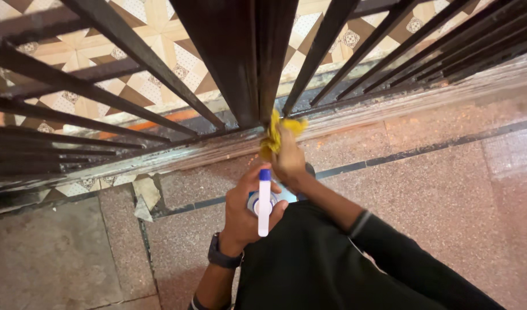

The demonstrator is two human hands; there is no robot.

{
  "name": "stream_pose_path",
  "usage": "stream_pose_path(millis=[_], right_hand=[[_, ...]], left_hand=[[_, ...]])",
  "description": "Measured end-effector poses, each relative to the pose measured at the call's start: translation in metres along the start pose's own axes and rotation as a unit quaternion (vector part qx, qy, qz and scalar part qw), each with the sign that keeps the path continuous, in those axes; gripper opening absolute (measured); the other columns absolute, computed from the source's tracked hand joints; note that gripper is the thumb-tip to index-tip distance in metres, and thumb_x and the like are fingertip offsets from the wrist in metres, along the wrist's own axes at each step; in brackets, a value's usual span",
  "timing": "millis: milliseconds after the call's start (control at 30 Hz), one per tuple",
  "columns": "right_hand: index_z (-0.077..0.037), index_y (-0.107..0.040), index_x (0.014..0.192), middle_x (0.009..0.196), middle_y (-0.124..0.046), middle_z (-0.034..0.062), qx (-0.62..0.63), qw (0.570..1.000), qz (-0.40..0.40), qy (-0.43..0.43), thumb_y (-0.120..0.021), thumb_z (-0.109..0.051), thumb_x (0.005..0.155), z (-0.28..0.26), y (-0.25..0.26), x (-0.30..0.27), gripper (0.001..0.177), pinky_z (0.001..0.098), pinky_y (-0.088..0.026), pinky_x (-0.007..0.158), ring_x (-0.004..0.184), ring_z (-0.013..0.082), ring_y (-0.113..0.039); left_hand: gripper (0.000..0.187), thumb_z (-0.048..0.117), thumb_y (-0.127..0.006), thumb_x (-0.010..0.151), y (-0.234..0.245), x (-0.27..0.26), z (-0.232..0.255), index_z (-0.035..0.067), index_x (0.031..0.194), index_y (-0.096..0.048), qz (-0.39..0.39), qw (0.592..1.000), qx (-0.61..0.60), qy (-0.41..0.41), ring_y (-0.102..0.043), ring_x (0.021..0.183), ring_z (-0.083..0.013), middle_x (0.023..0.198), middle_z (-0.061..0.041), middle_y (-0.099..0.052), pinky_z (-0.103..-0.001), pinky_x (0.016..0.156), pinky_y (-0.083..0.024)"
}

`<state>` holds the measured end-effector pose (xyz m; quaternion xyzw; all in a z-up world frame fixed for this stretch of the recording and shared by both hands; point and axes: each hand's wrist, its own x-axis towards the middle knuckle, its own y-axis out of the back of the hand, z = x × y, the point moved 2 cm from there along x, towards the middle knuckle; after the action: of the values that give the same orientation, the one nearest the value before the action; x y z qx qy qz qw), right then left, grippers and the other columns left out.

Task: The person wipes the vertical bars and frame of a metal gate with a yellow cloth while holding a spray bottle in their other hand.

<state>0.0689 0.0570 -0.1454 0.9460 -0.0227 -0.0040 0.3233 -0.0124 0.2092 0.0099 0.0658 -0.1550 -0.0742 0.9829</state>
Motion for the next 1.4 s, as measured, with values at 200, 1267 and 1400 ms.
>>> stream_pose_path(millis=[200,1267,1400], right_hand=[[-0.009,-0.046,0.147,0.135,-0.064,0.0238,0.036,0.998,0.023,0.056,-0.061,-0.007,0.090,0.021,0.019,-0.023,0.058,0.0456,-0.053,0.103,0.124,0.0430,-0.064],[0.005,-0.017,0.158,0.135,-0.053,0.0401,-0.050,0.969,-0.050,0.237,-0.070,-0.012,0.074,-0.021,-0.101,0.012,0.101,0.0519,-0.049,0.090,0.110,0.0536,-0.057],[-0.017,-0.053,0.109,0.104,-0.073,0.0218,-0.226,0.958,-0.142,0.101,-0.071,-0.030,0.101,-0.021,-0.132,0.040,0.024,0.0504,-0.055,0.084,0.097,0.0404,-0.070]], left_hand=[[0.071,0.012,-0.085,0.081,-0.001,0.005,-0.008,0.003,0.142,-0.052,0.005,1.000,0.006,0.028,-0.074,0.082,-0.0151,0.095,-0.006,-0.075,-0.029,0.078,-0.060],[0.068,0.017,-0.086,0.081,0.080,-0.047,-0.007,0.004,0.141,-0.054,0.050,0.998,-0.004,0.035,-0.076,0.085,-0.0176,0.094,-0.007,-0.076,-0.031,0.079,-0.061],[0.058,0.014,-0.085,0.082,0.102,-0.059,-0.006,0.007,0.133,-0.058,0.055,0.997,0.039,-0.026,-0.075,0.089,-0.0193,0.104,-0.012,-0.074,-0.032,0.083,-0.060]])
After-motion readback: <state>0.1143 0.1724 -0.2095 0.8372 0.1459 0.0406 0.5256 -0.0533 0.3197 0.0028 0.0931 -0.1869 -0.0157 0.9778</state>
